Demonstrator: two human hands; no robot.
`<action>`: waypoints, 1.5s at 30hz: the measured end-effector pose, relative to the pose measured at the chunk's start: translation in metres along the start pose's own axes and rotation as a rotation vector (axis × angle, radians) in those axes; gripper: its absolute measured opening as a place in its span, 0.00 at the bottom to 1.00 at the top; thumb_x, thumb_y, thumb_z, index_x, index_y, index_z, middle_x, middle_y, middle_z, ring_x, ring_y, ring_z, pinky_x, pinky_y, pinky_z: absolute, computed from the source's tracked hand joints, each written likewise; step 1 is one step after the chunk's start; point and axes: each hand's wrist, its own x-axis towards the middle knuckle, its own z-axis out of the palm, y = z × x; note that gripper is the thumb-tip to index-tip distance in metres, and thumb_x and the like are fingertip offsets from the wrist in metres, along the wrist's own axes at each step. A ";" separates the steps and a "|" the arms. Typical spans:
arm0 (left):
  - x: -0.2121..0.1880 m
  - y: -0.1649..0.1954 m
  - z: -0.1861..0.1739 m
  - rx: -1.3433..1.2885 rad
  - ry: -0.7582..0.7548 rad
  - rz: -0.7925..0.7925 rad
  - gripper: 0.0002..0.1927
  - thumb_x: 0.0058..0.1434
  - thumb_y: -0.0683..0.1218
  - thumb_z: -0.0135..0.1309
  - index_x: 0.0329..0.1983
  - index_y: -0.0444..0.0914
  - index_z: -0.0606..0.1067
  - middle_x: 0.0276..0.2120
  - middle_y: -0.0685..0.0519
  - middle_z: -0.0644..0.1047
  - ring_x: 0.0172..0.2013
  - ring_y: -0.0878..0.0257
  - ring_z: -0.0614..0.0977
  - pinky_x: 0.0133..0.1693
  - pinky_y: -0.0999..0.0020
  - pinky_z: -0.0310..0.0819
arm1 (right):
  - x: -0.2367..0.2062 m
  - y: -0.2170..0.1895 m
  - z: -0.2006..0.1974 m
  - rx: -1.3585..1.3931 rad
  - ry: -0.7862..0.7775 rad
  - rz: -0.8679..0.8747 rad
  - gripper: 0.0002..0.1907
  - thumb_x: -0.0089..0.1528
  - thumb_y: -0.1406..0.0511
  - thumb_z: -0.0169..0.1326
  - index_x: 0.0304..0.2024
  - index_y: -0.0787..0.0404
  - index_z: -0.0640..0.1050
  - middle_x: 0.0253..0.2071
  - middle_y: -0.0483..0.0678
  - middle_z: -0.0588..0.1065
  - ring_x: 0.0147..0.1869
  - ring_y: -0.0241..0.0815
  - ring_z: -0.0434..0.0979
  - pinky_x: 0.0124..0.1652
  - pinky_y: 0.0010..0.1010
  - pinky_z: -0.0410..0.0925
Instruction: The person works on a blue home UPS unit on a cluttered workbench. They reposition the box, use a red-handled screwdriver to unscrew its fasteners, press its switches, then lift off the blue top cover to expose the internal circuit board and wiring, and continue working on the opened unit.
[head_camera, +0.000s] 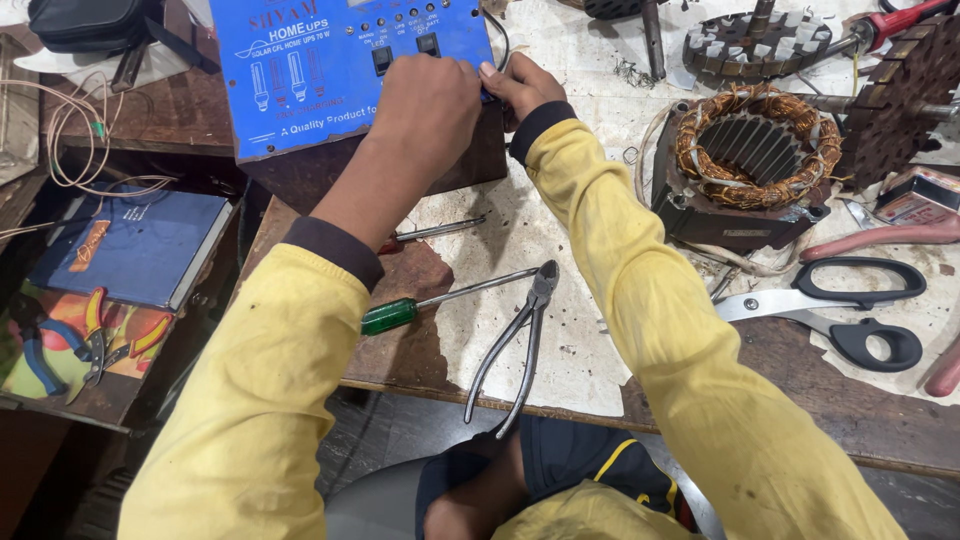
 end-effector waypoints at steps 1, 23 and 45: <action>-0.001 0.002 -0.004 -0.020 -0.012 -0.016 0.04 0.63 0.46 0.57 0.34 0.42 0.78 0.30 0.53 0.78 0.34 0.54 0.82 0.35 0.61 0.72 | 0.000 0.001 0.000 0.006 0.003 0.000 0.22 0.63 0.52 0.62 0.25 0.57 0.68 0.23 0.40 0.68 0.24 0.32 0.65 0.24 0.27 0.61; -0.003 -0.002 0.015 -0.088 0.150 -0.006 0.09 0.60 0.48 0.58 0.34 0.38 0.76 0.31 0.47 0.79 0.43 0.49 0.77 0.41 0.56 0.70 | -0.015 -0.021 0.005 0.008 0.022 0.054 0.22 0.63 0.53 0.61 0.25 0.56 0.66 0.20 0.41 0.63 0.19 0.34 0.61 0.19 0.29 0.57; -0.002 0.013 0.008 0.121 0.040 -0.034 0.11 0.57 0.46 0.57 0.40 0.37 0.74 0.35 0.46 0.77 0.45 0.50 0.75 0.42 0.59 0.67 | -0.014 -0.021 0.001 0.084 0.008 0.082 0.19 0.63 0.56 0.60 0.26 0.58 0.69 0.21 0.43 0.65 0.21 0.35 0.61 0.20 0.31 0.55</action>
